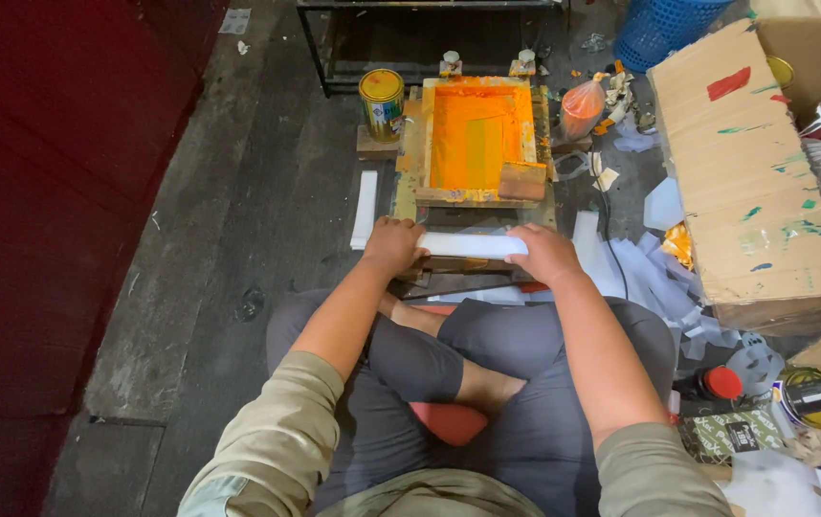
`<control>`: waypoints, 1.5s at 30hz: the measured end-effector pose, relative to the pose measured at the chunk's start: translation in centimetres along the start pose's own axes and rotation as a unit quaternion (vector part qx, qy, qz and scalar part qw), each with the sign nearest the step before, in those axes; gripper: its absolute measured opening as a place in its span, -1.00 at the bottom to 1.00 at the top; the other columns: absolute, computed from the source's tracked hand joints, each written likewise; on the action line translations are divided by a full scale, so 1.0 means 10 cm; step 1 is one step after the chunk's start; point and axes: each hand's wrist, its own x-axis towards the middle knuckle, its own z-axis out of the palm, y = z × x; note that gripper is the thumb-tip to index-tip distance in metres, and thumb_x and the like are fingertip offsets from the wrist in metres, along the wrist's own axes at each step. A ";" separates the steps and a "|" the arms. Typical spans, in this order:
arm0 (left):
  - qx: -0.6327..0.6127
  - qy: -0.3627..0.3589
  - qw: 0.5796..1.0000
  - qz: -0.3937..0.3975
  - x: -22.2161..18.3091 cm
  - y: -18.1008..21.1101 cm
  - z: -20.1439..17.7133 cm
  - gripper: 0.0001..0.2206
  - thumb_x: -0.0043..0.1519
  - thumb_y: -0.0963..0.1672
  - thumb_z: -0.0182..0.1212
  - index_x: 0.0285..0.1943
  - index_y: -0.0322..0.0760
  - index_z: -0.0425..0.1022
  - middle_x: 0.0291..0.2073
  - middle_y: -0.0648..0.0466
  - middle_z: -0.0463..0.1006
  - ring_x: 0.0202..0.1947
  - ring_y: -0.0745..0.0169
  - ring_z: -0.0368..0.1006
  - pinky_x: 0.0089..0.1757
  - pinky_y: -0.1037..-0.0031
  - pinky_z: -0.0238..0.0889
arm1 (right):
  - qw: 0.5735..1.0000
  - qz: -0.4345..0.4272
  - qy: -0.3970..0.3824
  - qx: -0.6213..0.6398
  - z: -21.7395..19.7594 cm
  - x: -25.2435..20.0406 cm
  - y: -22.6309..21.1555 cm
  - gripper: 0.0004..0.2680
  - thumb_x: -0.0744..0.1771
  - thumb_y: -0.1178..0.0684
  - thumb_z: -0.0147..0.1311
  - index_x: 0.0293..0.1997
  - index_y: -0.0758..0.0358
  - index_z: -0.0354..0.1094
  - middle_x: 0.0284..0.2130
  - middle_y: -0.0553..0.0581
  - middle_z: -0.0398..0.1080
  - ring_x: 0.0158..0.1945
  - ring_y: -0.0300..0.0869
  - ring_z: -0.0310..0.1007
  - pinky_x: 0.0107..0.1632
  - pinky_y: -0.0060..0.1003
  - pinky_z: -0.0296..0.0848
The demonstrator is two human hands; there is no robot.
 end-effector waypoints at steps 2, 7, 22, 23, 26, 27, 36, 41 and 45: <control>-0.005 0.006 1.000 0.000 -0.02 0.01 -0.05 -0.57 0.37 0.11 0.01 0.31 -0.07 0.41 0.21 0.04 0.48 0.21 0.00 0.44 0.27 0.07 0.05 | 1.000 0.001 0.010 0.002 0.01 0.00 0.02 -0.65 0.32 -0.07 0.21 0.26 -0.12 0.36 0.13 -0.02 0.42 0.26 0.01 0.39 0.26 0.03 0.43; -0.007 0.026 1.000 0.006 -0.09 0.01 -0.19 -0.56 0.37 0.12 0.02 0.32 -0.07 0.42 0.21 0.04 0.50 0.22 0.02 0.44 0.29 0.08 0.03 | 0.999 0.003 0.034 0.036 0.00 -0.02 0.08 -0.66 0.31 -0.06 0.22 0.25 -0.17 0.37 0.14 -0.04 0.42 0.26 0.00 0.38 0.27 0.02 0.42; -0.386 0.243 0.890 0.001 -0.12 -0.01 -0.36 -0.66 0.12 -0.10 0.46 0.08 -0.18 0.60 -0.20 -0.03 0.65 -0.20 0.02 0.64 -0.09 0.32 0.47 | 0.948 -0.002 0.187 0.257 -0.25 -0.09 -0.06 -0.67 0.30 0.08 0.31 0.20 0.06 0.42 0.08 0.11 0.40 0.13 0.06 0.43 0.02 -0.19 0.55; -0.459 0.231 0.857 -0.047 -0.02 0.01 -0.25 -0.66 0.07 -0.13 0.49 0.04 -0.15 0.63 -0.24 0.05 0.65 -0.24 0.19 0.62 -0.15 0.43 0.48 | 0.929 -0.017 0.230 0.289 -0.20 -0.05 -0.04 -0.67 0.25 0.13 0.34 0.14 0.09 0.46 0.02 0.08 0.41 -0.02 -0.04 0.43 -0.09 -0.29 0.55; -0.618 0.211 0.751 -0.094 0.20 0.04 -0.07 -0.66 0.06 -0.20 0.49 0.02 -0.23 0.60 -0.29 0.10 0.65 -0.31 0.38 0.59 -0.24 0.59 0.49 | 0.896 -0.031 0.285 0.340 -0.25 0.00 -0.06 -0.67 0.20 0.22 0.36 0.06 0.16 0.50 -0.06 0.06 0.40 -0.21 -0.19 0.38 -0.22 -0.41 0.55; -0.702 0.202 0.677 -0.094 0.26 0.04 -0.06 -0.66 0.09 -0.24 0.46 0.04 -0.33 0.53 -0.29 0.08 0.64 -0.32 0.41 0.58 -0.27 0.65 0.49 | 0.885 -0.032 0.295 0.360 -0.31 0.02 -0.08 -0.68 0.19 0.27 0.35 0.04 0.21 0.51 -0.08 0.06 0.38 -0.25 -0.23 0.33 -0.22 -0.44 0.55; -0.840 0.222 0.487 -0.091 0.23 0.24 -0.80 -0.46 0.12 -0.29 0.41 0.31 -0.48 0.33 -0.18 -0.13 0.58 -0.20 0.02 0.62 -0.07 0.31 0.52 | 0.756 -0.055 0.234 0.609 -0.83 0.42 -0.12 -0.63 0.21 0.23 0.30 0.12 0.28 0.35 -0.13 0.24 0.48 -0.18 -0.17 0.53 -0.23 -0.36 0.56; -0.848 0.187 0.472 -0.153 0.37 0.14 -0.35 -0.55 0.10 -0.30 0.43 0.19 -0.49 0.47 -0.22 -0.19 0.61 -0.19 -0.08 0.62 -0.02 0.22 0.47 | 0.598 0.021 0.191 0.779 0.17 0.89 0.18 -0.75 0.24 0.24 0.23 -0.02 0.31 0.36 -0.31 0.21 0.50 -0.37 -0.12 0.58 -0.31 -0.38 0.60; -0.848 0.161 0.467 -0.194 0.49 0.13 -0.29 -0.63 0.10 -0.32 0.41 0.11 -0.46 0.54 -0.25 -0.12 0.63 -0.18 -0.03 0.64 -0.02 0.25 0.48 | 0.529 0.069 0.167 0.829 -0.06 0.95 -0.05 -0.86 0.27 0.25 0.22 -0.13 0.29 0.45 -0.35 0.23 0.53 -0.42 -0.01 0.61 -0.29 -0.21 0.64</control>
